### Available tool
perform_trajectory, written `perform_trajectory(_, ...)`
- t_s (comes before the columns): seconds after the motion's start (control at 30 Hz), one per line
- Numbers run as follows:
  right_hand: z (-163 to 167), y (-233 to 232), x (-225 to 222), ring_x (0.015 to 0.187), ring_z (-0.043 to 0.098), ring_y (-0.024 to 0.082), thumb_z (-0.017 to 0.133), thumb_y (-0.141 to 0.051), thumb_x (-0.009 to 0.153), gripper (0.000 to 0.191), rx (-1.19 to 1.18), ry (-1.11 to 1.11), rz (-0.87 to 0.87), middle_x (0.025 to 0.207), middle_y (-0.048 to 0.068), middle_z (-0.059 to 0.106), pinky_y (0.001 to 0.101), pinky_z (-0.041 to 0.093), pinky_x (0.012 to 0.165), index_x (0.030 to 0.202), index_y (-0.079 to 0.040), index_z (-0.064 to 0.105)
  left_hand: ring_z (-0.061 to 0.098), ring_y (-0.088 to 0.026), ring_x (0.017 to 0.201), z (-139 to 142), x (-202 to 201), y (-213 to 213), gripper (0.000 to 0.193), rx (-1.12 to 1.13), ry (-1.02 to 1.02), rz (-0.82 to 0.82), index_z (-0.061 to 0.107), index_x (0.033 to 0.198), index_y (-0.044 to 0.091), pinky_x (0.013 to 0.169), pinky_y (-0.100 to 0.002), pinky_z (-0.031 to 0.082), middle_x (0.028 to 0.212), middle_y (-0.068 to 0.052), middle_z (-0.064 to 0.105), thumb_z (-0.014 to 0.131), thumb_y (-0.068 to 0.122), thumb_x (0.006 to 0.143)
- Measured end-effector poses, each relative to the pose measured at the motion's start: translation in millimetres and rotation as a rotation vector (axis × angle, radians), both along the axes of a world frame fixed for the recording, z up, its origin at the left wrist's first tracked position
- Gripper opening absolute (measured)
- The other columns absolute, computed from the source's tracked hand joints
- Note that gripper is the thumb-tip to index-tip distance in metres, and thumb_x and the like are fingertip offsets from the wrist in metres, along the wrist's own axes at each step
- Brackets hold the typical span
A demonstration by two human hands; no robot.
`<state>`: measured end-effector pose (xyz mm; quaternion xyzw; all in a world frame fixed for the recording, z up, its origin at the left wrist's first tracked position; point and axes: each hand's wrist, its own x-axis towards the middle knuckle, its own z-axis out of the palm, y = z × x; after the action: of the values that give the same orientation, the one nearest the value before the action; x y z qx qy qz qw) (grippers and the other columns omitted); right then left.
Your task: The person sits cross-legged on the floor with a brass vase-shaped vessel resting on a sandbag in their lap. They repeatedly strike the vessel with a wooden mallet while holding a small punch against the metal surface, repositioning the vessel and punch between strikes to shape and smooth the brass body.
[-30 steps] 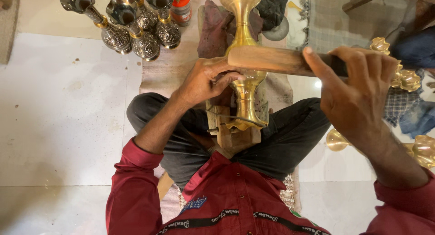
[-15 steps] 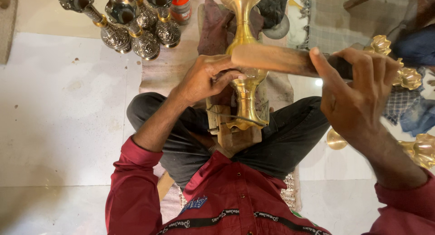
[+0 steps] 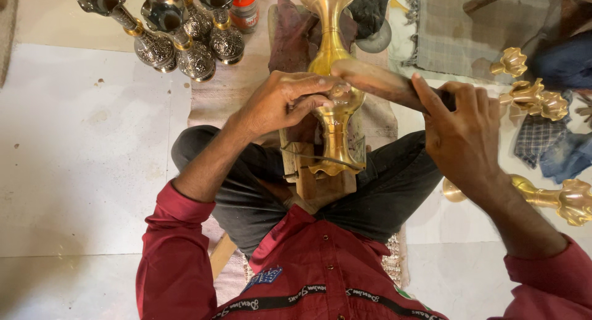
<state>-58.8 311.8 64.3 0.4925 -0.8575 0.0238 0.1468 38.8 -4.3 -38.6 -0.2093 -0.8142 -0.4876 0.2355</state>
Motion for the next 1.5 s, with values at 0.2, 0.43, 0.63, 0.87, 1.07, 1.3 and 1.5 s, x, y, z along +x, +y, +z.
perform_trajectory(0.2,-2.8,4.0,-1.4,0.105,0.054,0.022,0.071,-0.003,0.105,0.053,0.107,0.342,-0.023,0.123,0.006,0.059,0.0406,0.04,0.09,0.154,-0.023,0.063,0.076,-0.032,0.11,-0.2,-2.0,-3.4,0.04,-0.038,0.006,-0.017,0.067,0.132,0.004,0.088,-0.036,0.064,0.128,-0.016,0.072,0.076,0.003,0.094)
perform_trajectory(0.43,0.2,5.4,-7.9,0.103,0.051,0.025,0.068,0.0,0.104,0.044,-0.215,0.115,0.13,0.125,0.013,0.056,0.0399,0.042,0.089,0.147,-0.009,0.066,0.076,-0.029,0.103,10.4,-2.3,1.4,0.038,-0.132,-0.015,0.011,0.069,0.129,0.006,0.087,-0.037,0.064,0.119,-0.013,0.075,0.075,0.005,0.091)
perform_trajectory(0.63,8.9,-5.2,2.0,0.108,0.053,0.032,0.069,0.002,0.099,0.042,-0.246,0.028,0.148,0.122,0.017,0.056,0.047,0.043,0.093,0.141,-0.006,0.066,0.079,-0.025,0.096,14.0,1.6,1.5,0.032,-0.05,-0.027,0.002,0.069,0.128,0.007,0.079,-0.035,0.064,0.112,-0.009,0.078,0.074,0.009,0.096)
perform_trajectory(0.87,19.3,-16.4,13.0,0.111,0.054,0.031,0.068,0.002,0.1,0.051,-0.237,0.035,0.148,0.124,0.014,0.055,0.0451,0.041,0.095,0.149,-0.01,0.062,0.078,-0.024,0.096,11.1,5.5,5.8,0.033,-0.046,-0.039,0.076,0.069,0.127,0.006,0.078,-0.034,0.064,0.117,-0.012,0.076,0.078,0.01,0.096)
perform_trajectory(1.07,21.1,-12.0,9.3,0.11,0.053,0.029,0.068,-0.001,0.101,0.052,-0.209,0.031,0.139,0.123,0.012,0.057,0.0451,0.04,0.093,0.149,-0.015,0.059,0.078,-0.022,0.093,25.7,8.0,9.7,0.039,-0.049,-0.144,0.059,0.069,0.132,0.008,0.075,-0.032,0.062,0.114,-0.011,0.077,0.075,0.005,0.093)
perform_trajectory(1.3,-15.1,9.4,8.8,0.112,0.06,0.036,0.068,-0.005,0.105,0.064,-0.277,-0.216,-0.035,0.127,0.021,0.055,0.0497,0.053,0.09,0.164,-0.013,0.044,0.078,-0.021,0.109,1.1,6.9,-0.2,0.038,0.314,0.116,0.06,0.065,0.138,0.014,0.093,-0.032,0.071,0.139,-0.014,0.068,0.065,-0.005,0.105)
perform_trajectory(1.5,-103.8,30.3,21.0,0.106,0.063,0.039,0.068,-0.011,0.097,0.061,-0.262,-0.405,-0.392,0.117,0.021,0.058,0.0477,0.053,0.089,0.155,-0.013,0.051,0.074,-0.022,0.085,-30.5,52.4,8.3,0.047,0.719,-0.262,0.578,0.057,0.142,0.003,0.075,-0.028,0.061,0.1,-0.024,0.068,0.073,-0.005,0.099)
